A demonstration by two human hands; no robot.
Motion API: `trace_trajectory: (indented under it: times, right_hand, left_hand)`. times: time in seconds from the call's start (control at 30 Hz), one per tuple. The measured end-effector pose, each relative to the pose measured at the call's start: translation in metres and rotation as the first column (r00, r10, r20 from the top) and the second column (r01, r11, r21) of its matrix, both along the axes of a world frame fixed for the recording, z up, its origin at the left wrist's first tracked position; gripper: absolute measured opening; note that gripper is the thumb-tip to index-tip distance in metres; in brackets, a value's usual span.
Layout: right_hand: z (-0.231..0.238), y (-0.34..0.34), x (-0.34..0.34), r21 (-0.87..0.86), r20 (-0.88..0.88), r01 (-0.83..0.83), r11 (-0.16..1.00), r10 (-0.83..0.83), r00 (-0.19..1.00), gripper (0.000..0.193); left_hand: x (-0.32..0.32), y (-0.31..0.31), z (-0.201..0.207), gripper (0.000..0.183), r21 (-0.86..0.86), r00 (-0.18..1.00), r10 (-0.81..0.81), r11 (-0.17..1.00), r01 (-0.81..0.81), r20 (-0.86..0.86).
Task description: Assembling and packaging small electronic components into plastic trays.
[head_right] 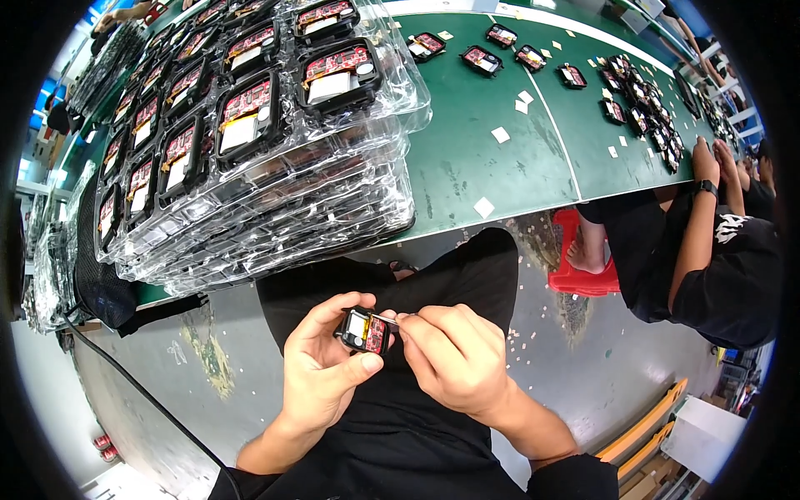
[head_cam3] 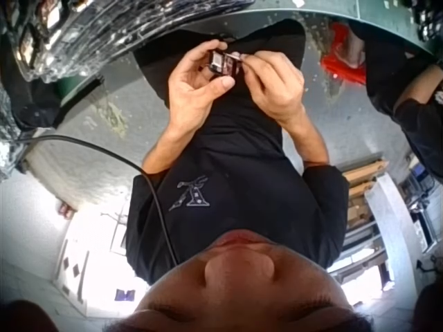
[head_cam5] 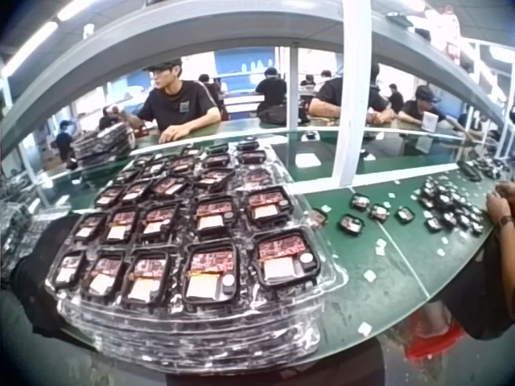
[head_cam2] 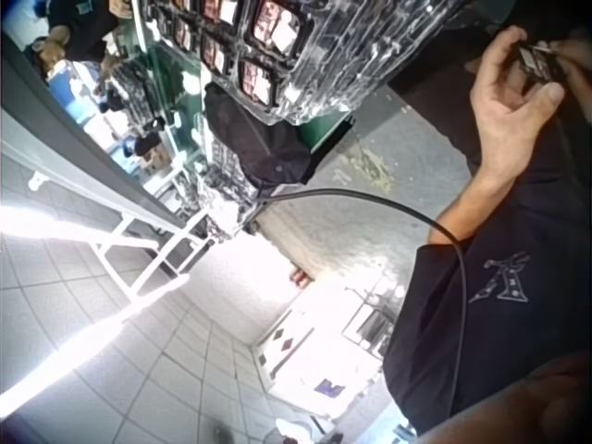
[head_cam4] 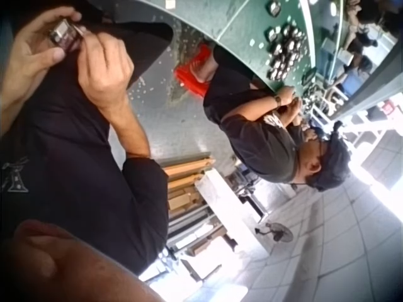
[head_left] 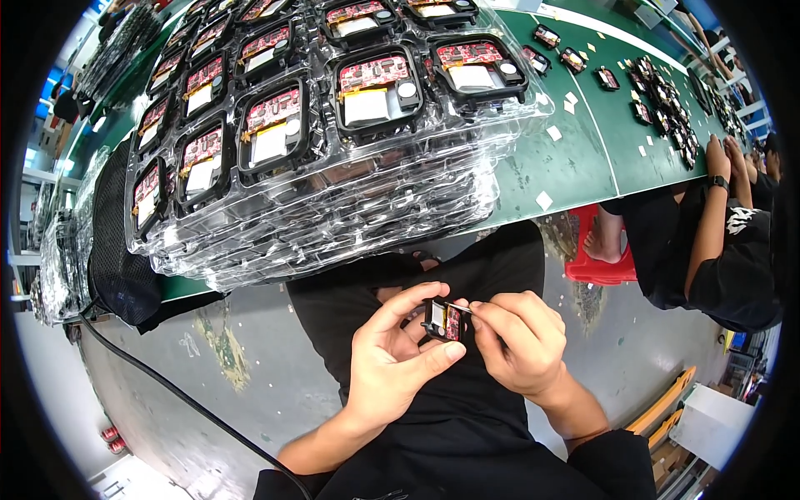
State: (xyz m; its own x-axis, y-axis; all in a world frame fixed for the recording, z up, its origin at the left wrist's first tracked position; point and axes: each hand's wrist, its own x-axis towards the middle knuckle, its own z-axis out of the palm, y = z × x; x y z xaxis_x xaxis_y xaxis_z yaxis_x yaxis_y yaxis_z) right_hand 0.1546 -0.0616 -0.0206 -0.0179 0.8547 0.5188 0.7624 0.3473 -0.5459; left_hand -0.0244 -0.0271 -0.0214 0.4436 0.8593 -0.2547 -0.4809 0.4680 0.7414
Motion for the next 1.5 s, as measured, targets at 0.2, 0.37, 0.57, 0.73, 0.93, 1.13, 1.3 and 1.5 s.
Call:
trace_trajectory:
  times: [0.2,0.37,0.57,0.73,0.93,1.13,1.3,1.5]
  right_hand:
    - [0.001,0.002,0.002,0.047,0.124,-0.034,0.998,0.028,0.992,0.028]
    - [0.01,0.007,0.008,0.066,0.158,-0.071,0.995,0.06,0.986,0.028]
    - [0.004,0.011,0.008,0.092,0.05,-0.069,0.993,0.065,0.997,0.029]
    - [0.002,0.01,0.006,0.098,0.024,-0.042,0.994,0.04,0.999,0.03]
    - [0.005,0.009,0.009,0.066,0.053,-0.046,0.997,0.042,0.998,0.029]
    - [0.02,0.022,0.03,0.053,-0.123,-0.158,0.986,0.163,0.979,0.026]
    - [0.025,0.06,0.055,0.064,-0.021,0.322,0.945,-0.321,0.947,0.023]
    - [0.032,0.124,0.091,-0.047,0.246,0.517,0.855,-0.492,0.835,0.044]
  left_hand:
    - [-0.002,0.003,0.001,0.063,0.035,0.999,-0.004,0.999,0.005,-0.053]
    - [-0.006,0.009,0.009,0.062,0.15,0.992,-0.016,0.988,0.035,-0.123]
    - [-0.005,0.008,0.008,0.063,0.054,0.999,-0.021,0.998,0.024,-0.045]
    - [-0.001,0.006,0.007,0.063,0.039,1.0,-0.006,0.999,0.007,-0.025]
    - [0.002,0.007,0.007,0.066,0.08,0.996,0.001,0.997,0.005,-0.085]
    - [-0.012,0.013,0.027,0.062,0.277,1.0,-0.024,0.96,0.027,-0.015]
    - [-0.025,0.026,0.055,0.063,0.521,0.998,-0.032,0.852,0.057,-0.056]
    - [-0.024,0.067,0.126,0.054,0.791,0.946,0.082,0.574,0.212,-0.313]
